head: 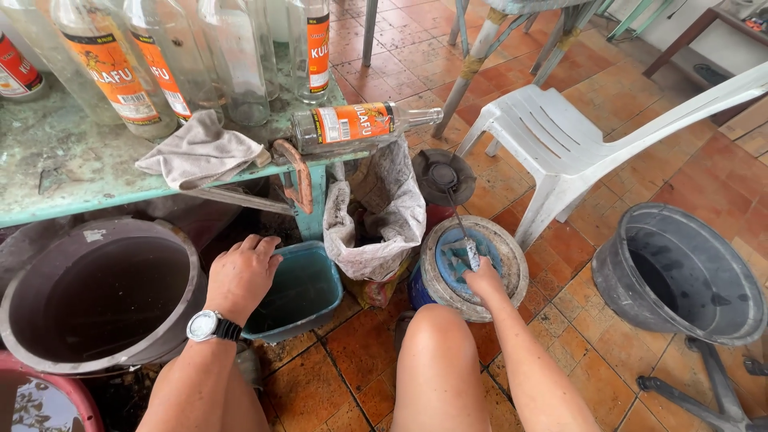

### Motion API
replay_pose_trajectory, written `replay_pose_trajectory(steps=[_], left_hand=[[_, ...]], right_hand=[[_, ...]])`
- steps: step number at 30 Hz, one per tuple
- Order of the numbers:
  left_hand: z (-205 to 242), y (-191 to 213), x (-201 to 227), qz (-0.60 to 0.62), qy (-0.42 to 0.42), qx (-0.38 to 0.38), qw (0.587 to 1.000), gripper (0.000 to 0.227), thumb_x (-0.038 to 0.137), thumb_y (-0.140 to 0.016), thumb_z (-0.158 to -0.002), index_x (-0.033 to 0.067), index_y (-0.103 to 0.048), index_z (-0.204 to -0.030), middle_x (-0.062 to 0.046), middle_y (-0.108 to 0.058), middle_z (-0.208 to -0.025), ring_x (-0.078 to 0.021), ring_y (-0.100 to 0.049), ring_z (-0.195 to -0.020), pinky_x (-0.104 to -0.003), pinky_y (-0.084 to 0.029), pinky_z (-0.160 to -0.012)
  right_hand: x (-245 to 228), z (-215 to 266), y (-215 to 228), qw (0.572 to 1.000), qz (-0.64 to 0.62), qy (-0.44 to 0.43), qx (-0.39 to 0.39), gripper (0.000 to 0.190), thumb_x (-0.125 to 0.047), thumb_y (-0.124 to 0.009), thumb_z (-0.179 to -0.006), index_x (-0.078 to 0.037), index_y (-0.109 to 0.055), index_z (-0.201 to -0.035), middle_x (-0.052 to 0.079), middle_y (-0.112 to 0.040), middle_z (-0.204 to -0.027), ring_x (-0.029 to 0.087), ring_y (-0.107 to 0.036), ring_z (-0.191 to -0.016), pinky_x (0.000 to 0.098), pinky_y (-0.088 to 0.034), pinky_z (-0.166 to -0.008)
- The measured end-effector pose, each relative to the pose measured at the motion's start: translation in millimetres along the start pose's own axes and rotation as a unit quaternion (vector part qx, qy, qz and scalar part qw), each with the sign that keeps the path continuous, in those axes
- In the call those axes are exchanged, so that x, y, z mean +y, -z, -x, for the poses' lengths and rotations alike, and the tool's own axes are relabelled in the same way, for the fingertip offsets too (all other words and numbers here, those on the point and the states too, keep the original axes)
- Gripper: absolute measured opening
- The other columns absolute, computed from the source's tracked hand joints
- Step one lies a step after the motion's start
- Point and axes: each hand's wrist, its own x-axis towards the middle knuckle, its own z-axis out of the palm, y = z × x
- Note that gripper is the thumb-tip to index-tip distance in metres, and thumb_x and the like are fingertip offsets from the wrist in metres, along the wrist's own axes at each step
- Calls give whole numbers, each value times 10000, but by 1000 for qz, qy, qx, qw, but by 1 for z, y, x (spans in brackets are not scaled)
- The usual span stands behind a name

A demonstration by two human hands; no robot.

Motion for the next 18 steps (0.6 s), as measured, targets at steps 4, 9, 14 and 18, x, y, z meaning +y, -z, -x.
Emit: replay_pose_trajectory(steps=[4, 9, 14, 18], left_hand=[[4, 5, -4, -1, 9, -7, 1000, 381, 483, -553, -965, 335, -609, -1312, 47, -660, -1148, -199, -708, -1081, -369, -599, -832], [11, 7, -6, 2, 14, -25, 1000, 382, 480, -555, -963, 340, -605, -1315, 47, -665, -1147, -204, -711, -1083, -372, -599, -833], [15, 10, -6, -1, 22, -69, 997, 401, 492, -519, -987, 352, -563, -1361, 46, -648, -1222, -207, -685, -1164, -379, -584, -874], [16, 11, -2, -8, 23, -100, 995, 423, 493, -520, -991, 337, -557, -1382, 35, -645, -1281, -215, -672, -1206, -389, -581, -902]], right_hand=[[-10, 15, 6, 1000, -6, 26, 14, 582, -200, -417, -1080, 70, -310, -1584, 404, -482, -1468, 511, -578, -1293, 620, -562, -993], [-18, 32, 5, 998, -17, 51, 41, 558, -184, -411, -1087, 90, -323, -1565, 407, -484, -1455, 528, -552, -1316, 653, -544, -1001], [-12, 24, 4, 997, -33, 63, 42, 577, -209, -407, -1090, 88, -304, -1574, 415, -461, -1468, 539, -520, -1341, 675, -526, -1025], [7, -10, 7, 995, -61, 62, 45, 628, -288, -477, -1085, 59, -330, -1587, 383, -451, -1507, 524, -476, -1385, 676, -497, -1053]])
